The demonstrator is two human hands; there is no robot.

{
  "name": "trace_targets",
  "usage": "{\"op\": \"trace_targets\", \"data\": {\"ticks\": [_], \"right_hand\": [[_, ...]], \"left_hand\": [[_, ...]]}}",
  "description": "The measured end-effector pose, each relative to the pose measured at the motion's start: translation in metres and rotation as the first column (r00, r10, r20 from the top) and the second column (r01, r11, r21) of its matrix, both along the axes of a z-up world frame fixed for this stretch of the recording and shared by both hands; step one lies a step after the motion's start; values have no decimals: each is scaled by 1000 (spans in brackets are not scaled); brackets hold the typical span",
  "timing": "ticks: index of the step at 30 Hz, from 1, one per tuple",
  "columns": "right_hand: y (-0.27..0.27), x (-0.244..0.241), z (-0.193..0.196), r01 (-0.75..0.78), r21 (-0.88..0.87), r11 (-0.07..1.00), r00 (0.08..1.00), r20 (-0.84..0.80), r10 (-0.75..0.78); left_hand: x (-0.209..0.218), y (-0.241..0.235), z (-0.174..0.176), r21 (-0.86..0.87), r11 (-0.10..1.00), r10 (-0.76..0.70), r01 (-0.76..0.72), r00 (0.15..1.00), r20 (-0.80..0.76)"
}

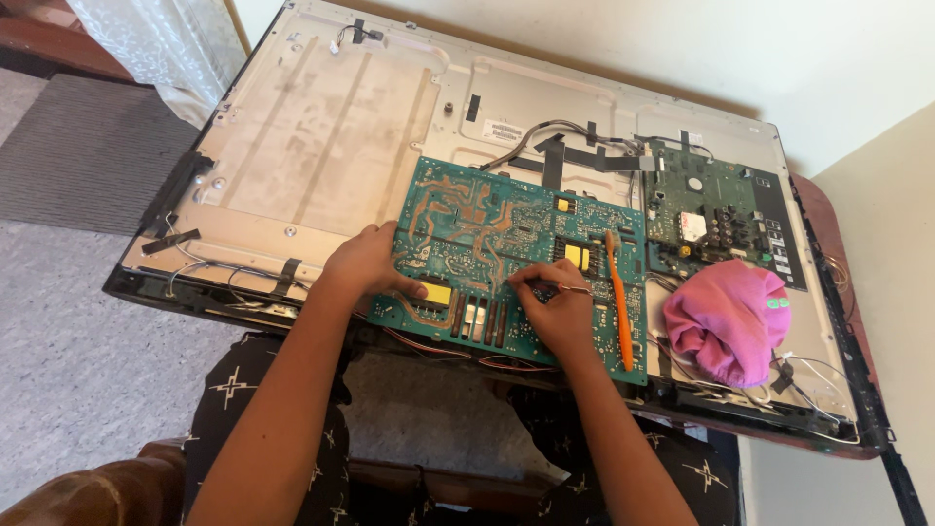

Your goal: The person cleans a green circuit board using an orange toothbrush and a pink cloth. They scrub various components and traces on the board, then wipe the surface with the cloth.

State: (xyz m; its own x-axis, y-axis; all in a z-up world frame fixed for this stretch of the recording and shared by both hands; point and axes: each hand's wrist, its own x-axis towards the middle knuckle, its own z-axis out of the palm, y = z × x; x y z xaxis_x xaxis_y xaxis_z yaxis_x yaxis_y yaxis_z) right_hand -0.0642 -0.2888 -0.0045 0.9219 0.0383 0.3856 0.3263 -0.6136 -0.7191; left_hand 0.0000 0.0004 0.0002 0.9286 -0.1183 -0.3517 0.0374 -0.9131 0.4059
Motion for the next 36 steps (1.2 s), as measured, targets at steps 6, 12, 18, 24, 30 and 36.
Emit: {"op": "trace_targets", "data": {"ticks": [6, 12, 18, 24, 30, 36], "right_hand": [[-2, 0, 3, -78, 129, 989, 995, -46, 84], [-3, 1, 0, -61, 76, 995, 998, -19, 63], [-4, 4, -2, -70, 105, 992, 996, -52, 75], [-5, 4, -3, -69, 127, 990, 996, -55, 76], [-2, 1, 4, -42, 54, 998, 999, -18, 43], [-7, 0, 13, -90, -2, 996, 995, -35, 90]], "left_hand": [[0, -1, 1, 17, 1000, -9, 9, 1000, 2], [0, 0, 0, 9, 1000, -11, 11, 1000, 9], [0, 0, 1, 14, 1000, -11, 11, 1000, 1], [1, 0, 0, 15, 1000, -10, 10, 1000, -4], [1, 0, 0, 3, 1000, -10, 10, 1000, 1], [1, 2, -3, -5, 1000, -13, 13, 1000, 24]]}}
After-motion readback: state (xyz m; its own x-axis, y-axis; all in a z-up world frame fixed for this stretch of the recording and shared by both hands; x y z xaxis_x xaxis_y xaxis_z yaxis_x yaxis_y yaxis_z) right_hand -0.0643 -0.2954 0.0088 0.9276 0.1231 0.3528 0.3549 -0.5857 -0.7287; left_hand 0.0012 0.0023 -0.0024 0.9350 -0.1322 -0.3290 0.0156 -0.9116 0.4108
